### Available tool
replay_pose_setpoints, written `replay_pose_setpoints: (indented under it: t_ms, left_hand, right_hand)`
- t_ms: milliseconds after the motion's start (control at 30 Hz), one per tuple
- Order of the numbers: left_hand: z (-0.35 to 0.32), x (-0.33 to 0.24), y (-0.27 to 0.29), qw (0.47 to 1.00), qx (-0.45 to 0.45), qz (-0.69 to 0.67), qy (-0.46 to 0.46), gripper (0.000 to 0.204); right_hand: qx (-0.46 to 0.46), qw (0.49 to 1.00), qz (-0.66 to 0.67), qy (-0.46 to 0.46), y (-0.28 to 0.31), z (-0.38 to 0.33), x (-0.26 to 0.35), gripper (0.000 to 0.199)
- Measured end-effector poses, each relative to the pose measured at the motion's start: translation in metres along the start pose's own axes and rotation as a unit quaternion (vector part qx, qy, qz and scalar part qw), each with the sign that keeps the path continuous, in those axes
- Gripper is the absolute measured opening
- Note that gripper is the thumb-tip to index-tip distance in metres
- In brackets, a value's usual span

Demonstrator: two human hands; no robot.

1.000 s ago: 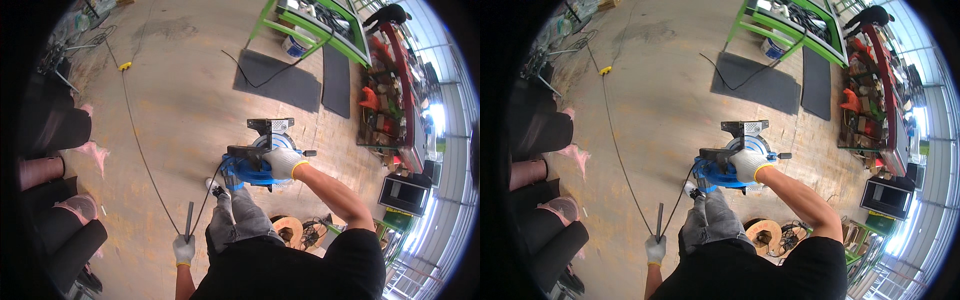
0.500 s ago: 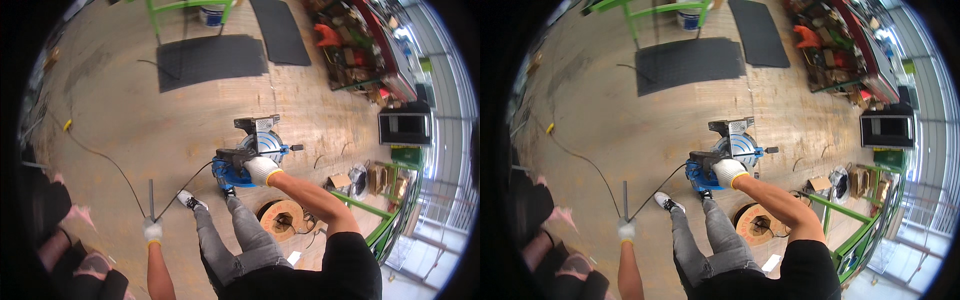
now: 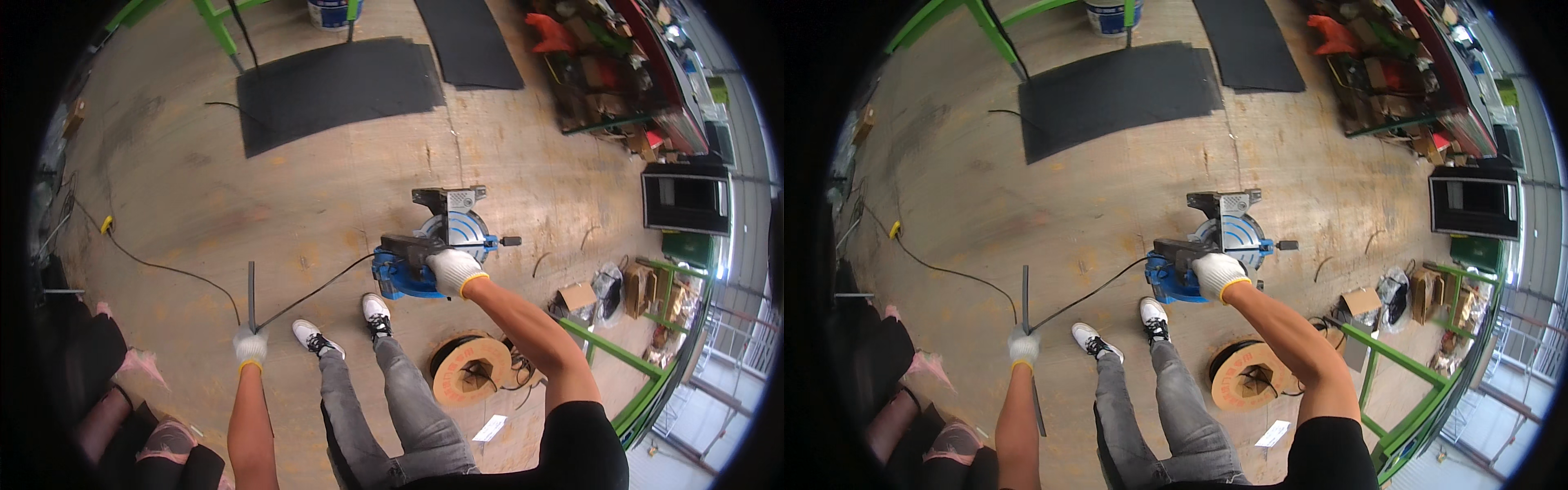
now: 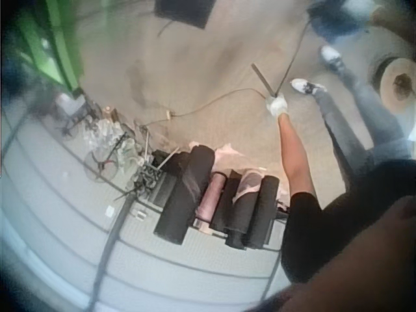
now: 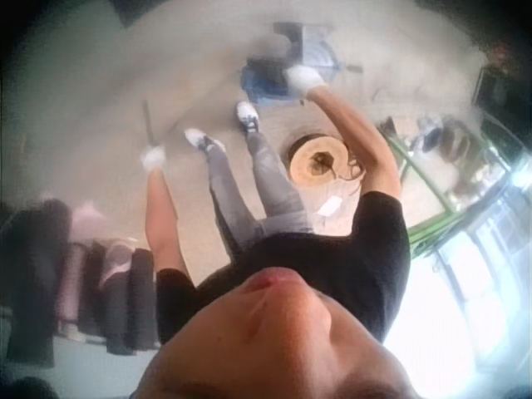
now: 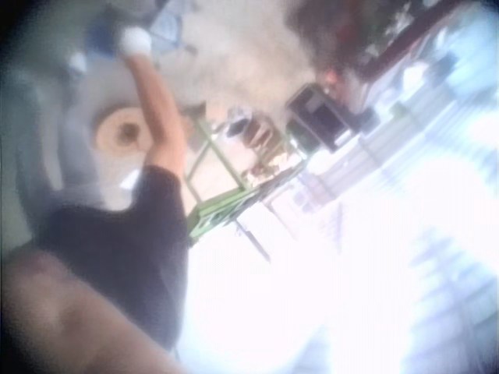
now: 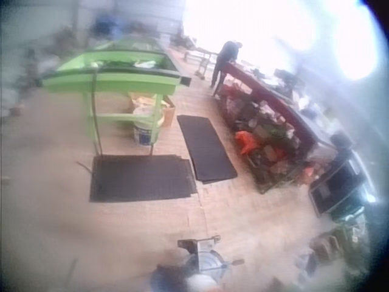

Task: The person assembles a window frame by securing metal profiles to a mesh screen using a cordless drill, hammer, and screwdriver. They cut metal rods to length with a miter saw and fit them into the frame, then fasten the components together.

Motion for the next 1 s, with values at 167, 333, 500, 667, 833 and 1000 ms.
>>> replay_pose_setpoints:
  t_ms: [167, 333, 500, 667, 833, 1000]
  left_hand:
    - [0.039, 0.0, 0.026, 0.996, -0.058, -0.055, 0.038, 0.031]
    - [0.068, -0.011, 0.047, 0.984, -0.144, -0.1, 0.012, 0.036]
    - [0.034, -0.019, 0.054, 0.991, -0.057, -0.12, 0.032, 0.035]
    - [-0.029, -0.017, 0.052, 0.99, 0.025, -0.095, 0.099, 0.041]
    - [-0.107, 0.001, 0.015, 0.967, 0.049, -0.139, 0.205, 0.048]
    - [-0.167, -0.029, -0.032, 0.943, 0.094, -0.181, 0.263, 0.048]
  right_hand:
    - [-0.014, 0.999, 0.001, 0.037, 0.019, 0.036, 0.011, 0.04]
    - [-0.026, 0.996, -0.005, 0.08, 0.031, 0.083, 0.026, 0.039]
    - [-0.003, 0.995, -0.017, 0.098, 0.049, 0.137, 0.043, 0.04]
    - [0.045, 0.994, -0.051, 0.089, 0.094, 0.214, 0.04, 0.047]
    - [0.086, 0.994, -0.071, 0.017, 0.116, 0.242, 0.033, 0.055]
    - [0.119, 0.986, -0.101, 0.066, 0.119, 0.249, 0.021, 0.051]
Point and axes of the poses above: each hand's wrist, its own z-axis towards the middle knuckle, its own y-axis out of the back of the hand, x = y × z, the point moved 3 cm from there along z, towards the middle knuckle, and after that the axes turned 7 degrees about z, right-handed, at the moved point
